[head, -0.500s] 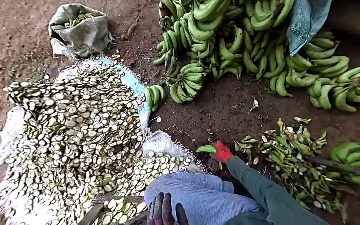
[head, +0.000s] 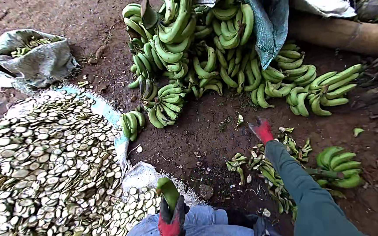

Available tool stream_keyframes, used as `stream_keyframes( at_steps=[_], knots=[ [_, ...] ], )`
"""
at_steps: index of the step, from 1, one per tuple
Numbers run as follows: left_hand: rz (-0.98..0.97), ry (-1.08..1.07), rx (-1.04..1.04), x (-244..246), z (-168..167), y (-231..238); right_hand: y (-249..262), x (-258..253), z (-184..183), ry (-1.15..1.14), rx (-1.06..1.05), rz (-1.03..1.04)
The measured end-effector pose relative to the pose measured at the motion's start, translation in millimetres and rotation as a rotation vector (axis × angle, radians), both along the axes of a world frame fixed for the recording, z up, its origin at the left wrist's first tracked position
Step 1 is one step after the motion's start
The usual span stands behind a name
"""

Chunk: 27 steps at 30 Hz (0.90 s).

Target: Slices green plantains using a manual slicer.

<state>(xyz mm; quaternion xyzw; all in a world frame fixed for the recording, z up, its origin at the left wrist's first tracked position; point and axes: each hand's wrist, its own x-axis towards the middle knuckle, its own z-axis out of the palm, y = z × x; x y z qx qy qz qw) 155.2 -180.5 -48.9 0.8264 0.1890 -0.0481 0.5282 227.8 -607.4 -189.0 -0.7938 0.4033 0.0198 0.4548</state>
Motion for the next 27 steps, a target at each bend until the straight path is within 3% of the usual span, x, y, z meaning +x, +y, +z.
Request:
stream_keyframes(
  at_steps=[3,6,9,13,16,20,21,24,27],
  knots=[
    [0.067,0.203,-0.016,-6.8,13.7,7.6,-93.4,-15.1,-32.1,0.229,-0.304,-0.263],
    [0.088,0.318,-0.046,-14.4,10.3,7.0,-153.7,-30.4,-26.3,0.402,-0.364,-0.378],
    [0.078,0.402,-0.016,-20.7,1.9,3.2,-190.6,-35.7,-35.6,0.445,-0.303,-0.324],
    [-0.005,0.540,0.037,-14.5,-5.7,-8.5,-197.9,-27.3,-42.0,0.542,-0.362,-0.130],
    [0.037,0.503,-0.109,20.3,0.5,-41.6,-166.3,-18.5,-37.6,0.440,-0.264,-0.108],
    [-0.181,0.074,-0.631,92.0,29.7,-89.0,-85.2,-27.3,-15.0,-0.019,-0.037,-0.397],
    [-0.247,-0.009,-0.631,103.4,40.3,-95.8,-59.7,-35.3,-10.4,-0.125,0.051,-0.442],
    [-0.417,-0.171,-0.347,105.5,56.9,-98.1,32.6,-61.9,12.3,-0.268,0.226,-0.388],
    [-0.276,-0.040,-0.401,83.9,40.5,-80.6,131.4,-83.5,52.1,-0.326,0.282,-0.112]
  ],
)
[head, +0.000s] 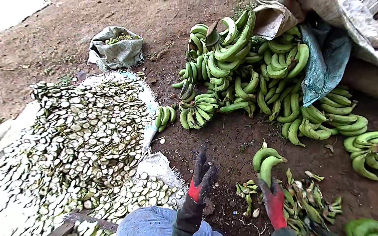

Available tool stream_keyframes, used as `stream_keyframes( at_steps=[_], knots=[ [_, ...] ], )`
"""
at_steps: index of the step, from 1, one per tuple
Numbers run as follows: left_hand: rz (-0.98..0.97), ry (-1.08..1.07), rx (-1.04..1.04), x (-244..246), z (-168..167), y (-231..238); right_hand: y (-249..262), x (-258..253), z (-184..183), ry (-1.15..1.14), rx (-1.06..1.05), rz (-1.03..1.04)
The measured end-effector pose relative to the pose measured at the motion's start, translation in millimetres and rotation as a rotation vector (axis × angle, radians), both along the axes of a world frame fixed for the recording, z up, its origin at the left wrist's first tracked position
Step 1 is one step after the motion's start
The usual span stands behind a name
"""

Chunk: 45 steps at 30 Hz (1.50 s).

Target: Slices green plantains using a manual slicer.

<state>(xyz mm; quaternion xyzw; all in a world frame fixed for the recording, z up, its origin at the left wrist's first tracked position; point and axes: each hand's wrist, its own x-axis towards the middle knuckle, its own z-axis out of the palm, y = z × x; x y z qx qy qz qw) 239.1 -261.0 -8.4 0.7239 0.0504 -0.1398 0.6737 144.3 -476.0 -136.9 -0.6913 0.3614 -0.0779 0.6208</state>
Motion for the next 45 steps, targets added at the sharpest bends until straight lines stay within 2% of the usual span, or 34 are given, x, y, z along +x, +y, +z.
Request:
stream_keyframes(
  at_steps=[3,4,6,8,10,12,14,15,16,17,19,20,22,24,25,27,29,31,32,34,35,36,37,38,39,40,42,43,45],
  knots=[
    [0.245,0.215,-0.161,-13.8,-16.2,38.2,74.0,-10.7,48.4,-0.187,0.081,0.321],
    [0.287,0.199,-0.208,-19.3,-16.0,57.8,91.3,-10.8,66.8,-0.270,0.170,0.443],
    [0.373,0.028,-0.276,-40.6,-5.9,97.0,114.9,-5.6,100.7,-0.410,0.402,0.744],
    [0.427,-0.155,-0.255,-79.6,27.8,127.7,136.4,11.7,127.5,-0.490,0.675,1.076],
    [0.438,-0.215,-0.464,-102.2,71.0,142.8,167.9,26.7,146.4,-0.523,0.780,1.327],
    [0.379,-0.351,-0.638,-109.8,85.3,164.6,207.6,29.7,157.8,-0.614,0.630,1.408],
    [0.336,-0.534,-0.737,-133.0,81.2,199.6,247.0,24.2,165.4,-0.801,0.332,1.362],
    [0.398,-0.590,-0.730,-150.9,79.3,210.9,263.2,18.6,171.8,-0.875,0.187,1.306],
    [0.523,-0.626,-0.660,-171.4,76.6,217.6,276.8,13.4,180.7,-0.920,0.099,1.259],
    [0.686,-0.640,-0.554,-189.6,74.2,220.1,288.1,9.4,192.2,-0.941,0.119,1.238],
    [0.942,-0.630,-0.324,-213.8,69.1,225.1,307.7,3.0,222.0,-0.840,0.397,1.333],
    [0.993,-0.616,-0.178,-223.0,68.1,230.6,319.2,-0.3,234.8,-0.782,0.444,1.451],
    [0.991,-0.604,0.171,-238.7,66.9,244.2,350.0,-13.3,251.7,-0.756,0.232,1.653],
    [1.012,-0.533,0.570,-253.4,67.9,253.4,380.4,-31.2,253.2,-0.775,0.003,1.708],
    [0.991,-0.496,0.689,-264.6,69.7,258.9,390.6,-37.7,248.5,-0.804,-0.014,1.732],
    [0.864,-0.432,0.940,-295.5,75.8,275.3,398.3,-48.3,236.5,-0.924,-0.028,1.818],
    [0.658,-0.347,1.222,-329.4,83.1,294.9,391.6,-59.9,233.4,-1.048,-0.267,1.954],
    [0.503,-0.233,1.382,-357.2,86.8,304.0,383.2,-76.5,236.5,-1.108,-0.525,2.072],
    [0.489,-0.122,1.412,-369.0,85.7,308.5,381.5,-82.1,239.9,-1.099,-0.589,2.127],
    [0.664,0.241,1.451,-409.4,68.7,338.2,370.5,-72.3,251.7,-0.924,-0.603,2.233],
    [0.855,0.407,1.441,-448.5,51.9,365.5,360.5,-55.5,253.8,-0.856,-0.537,2.214],
    [1.128,0.491,1.404,-493.3,33.1,388.7,351.4,-35.7,250.9,-0.836,-0.423,2.128],
    [1.442,0.452,1.292,-528.1,24.0,403.9,348.9,-20.4,245.5,-0.802,-0.240,2.016],
    [1.741,0.264,1.112,-547.8,24.5,411.2,354.3,-15.3,236.2,-0.747,-0.016,1.895],
    [1.926,-0.038,0.919,-551.7,26.8,408.8,365.4,-17.6,223.3,-0.684,0.190,1.788],
    [1.989,-0.287,0.702,-536.0,35.5,395.8,380.4,-22.6,206.5,-0.643,0.329,1.694],
    [1.922,-0.563,0.206,-487.4,49.8,362.1,405.6,-34.7,166.8,-0.600,0.427,1.627],
    [1.838,-0.634,0.014,-470.0,49.8,348.5,407.1,-42.4,149.7,-0.585,0.387,1.643],
    [1.666,-0.738,-0.230,-449.0,45.0,329.3,397.6,-56.5,127.5,-0.604,0.239,1.674]
  ],
)
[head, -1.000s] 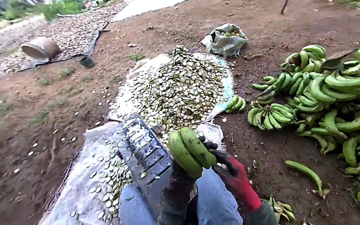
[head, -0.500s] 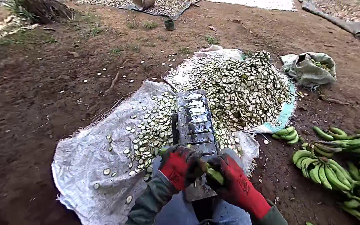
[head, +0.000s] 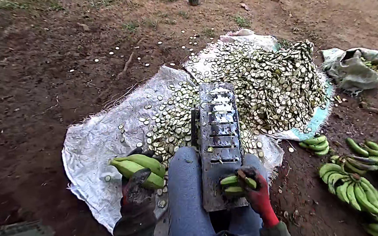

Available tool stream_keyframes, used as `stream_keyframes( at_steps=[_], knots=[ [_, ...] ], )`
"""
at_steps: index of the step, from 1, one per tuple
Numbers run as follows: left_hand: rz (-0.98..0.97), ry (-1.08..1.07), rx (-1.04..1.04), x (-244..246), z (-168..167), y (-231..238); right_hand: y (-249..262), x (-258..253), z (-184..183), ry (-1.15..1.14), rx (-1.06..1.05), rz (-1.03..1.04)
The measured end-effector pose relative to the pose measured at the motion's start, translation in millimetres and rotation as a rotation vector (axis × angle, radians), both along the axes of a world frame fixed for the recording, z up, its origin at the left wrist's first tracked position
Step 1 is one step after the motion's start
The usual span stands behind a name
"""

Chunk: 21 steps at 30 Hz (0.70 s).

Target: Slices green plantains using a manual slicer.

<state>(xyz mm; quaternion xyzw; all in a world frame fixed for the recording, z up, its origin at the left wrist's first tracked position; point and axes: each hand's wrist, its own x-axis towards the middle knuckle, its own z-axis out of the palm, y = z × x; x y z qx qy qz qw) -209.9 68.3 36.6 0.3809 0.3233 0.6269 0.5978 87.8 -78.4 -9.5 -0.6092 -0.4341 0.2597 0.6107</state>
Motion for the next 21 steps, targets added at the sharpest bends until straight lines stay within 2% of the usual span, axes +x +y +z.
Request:
stream_keyframes(
  at_steps=[2,3,6,9,11,13,18,19,21],
  knots=[
    [-0.161,-0.158,-0.034,16.0,-10.8,-20.1,3.9,-1.0,-6.6,-0.124,-0.020,-0.092],
    [-0.219,-0.235,-0.078,22.9,-17.8,-27.6,22.4,4.8,-4.7,-0.217,-0.018,-0.128],
    [-0.297,-0.378,-0.198,41.7,-35.1,-39.9,131.4,41.3,13.7,-0.530,0.049,-0.176],
    [-0.354,-0.444,-0.243,52.1,-38.6,-46.8,248.5,76.2,29.8,-0.666,0.090,-0.159],
    [-0.458,-0.522,-0.238,61.5,-41.0,-46.5,279.5,84.1,38.1,-0.703,0.088,-0.133],
    [-0.556,-0.558,-0.301,69.2,-44.2,-50.3,247.3,78.0,32.9,-0.672,0.062,-0.105],
    [-0.742,-0.645,-0.501,82.2,-75.5,-65.5,61.9,25.4,-3.1,-0.639,0.067,-0.123],
    [-0.764,-0.666,-0.535,83.0,-89.7,-69.3,51.1,19.3,-4.8,-0.652,0.061,-0.118],
    [-0.821,-0.698,-0.557,84.3,-107.4,-73.5,81.5,23.9,-1.1,-0.711,0.077,-0.114]
  ],
)
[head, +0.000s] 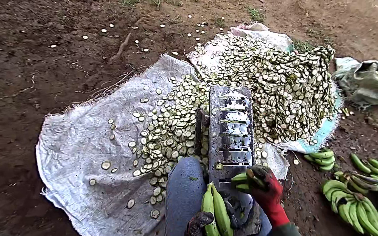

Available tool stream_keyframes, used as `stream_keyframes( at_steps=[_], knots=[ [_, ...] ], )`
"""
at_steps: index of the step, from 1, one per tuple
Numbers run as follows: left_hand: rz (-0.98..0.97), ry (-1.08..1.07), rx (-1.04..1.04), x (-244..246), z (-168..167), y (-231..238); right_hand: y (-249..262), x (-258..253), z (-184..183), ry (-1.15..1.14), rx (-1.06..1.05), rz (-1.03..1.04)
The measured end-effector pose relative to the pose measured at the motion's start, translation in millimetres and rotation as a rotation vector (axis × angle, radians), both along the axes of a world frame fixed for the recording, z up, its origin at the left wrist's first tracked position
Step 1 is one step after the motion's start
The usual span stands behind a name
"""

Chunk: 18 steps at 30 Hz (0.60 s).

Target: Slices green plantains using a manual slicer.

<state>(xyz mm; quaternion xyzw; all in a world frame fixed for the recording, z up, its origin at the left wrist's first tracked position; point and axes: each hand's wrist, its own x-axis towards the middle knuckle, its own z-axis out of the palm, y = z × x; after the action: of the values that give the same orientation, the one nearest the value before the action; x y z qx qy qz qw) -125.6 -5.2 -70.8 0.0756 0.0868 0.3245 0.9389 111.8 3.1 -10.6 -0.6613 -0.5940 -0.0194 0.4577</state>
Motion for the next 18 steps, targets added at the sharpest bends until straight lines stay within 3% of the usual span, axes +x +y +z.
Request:
stream_keyframes(
  at_steps=[5,7,9,14,15,16,18],
  knots=[
    [-0.025,-0.161,0.053,-3.2,28.5,12.4,207.7,55.3,27.9,-0.150,-0.002,-0.074],
    [0.031,-0.199,0.066,-9.1,30.5,20.1,252.9,64.4,42.2,-0.152,-0.073,-0.077],
    [0.078,-0.223,0.076,-18.4,27.0,27.5,225.4,56.4,38.4,-0.114,-0.077,-0.042],
    [0.237,-0.249,0.036,-35.8,-4.1,47.1,2.1,-7.2,-15.0,-0.041,-0.005,0.088],
    [0.274,-0.255,0.017,-34.0,-4.6,51.0,-23.1,-16.2,-21.3,-0.037,-0.017,0.156],
    [0.295,-0.272,0.004,-30.6,-2.4,54.2,-28.5,-17.5,-26.3,-0.061,-0.008,0.222],
    [0.280,-0.300,-0.009,-25.4,5.2,55.9,13.3,-7.2,-23.5,-0.066,0.056,0.273]
  ],
)
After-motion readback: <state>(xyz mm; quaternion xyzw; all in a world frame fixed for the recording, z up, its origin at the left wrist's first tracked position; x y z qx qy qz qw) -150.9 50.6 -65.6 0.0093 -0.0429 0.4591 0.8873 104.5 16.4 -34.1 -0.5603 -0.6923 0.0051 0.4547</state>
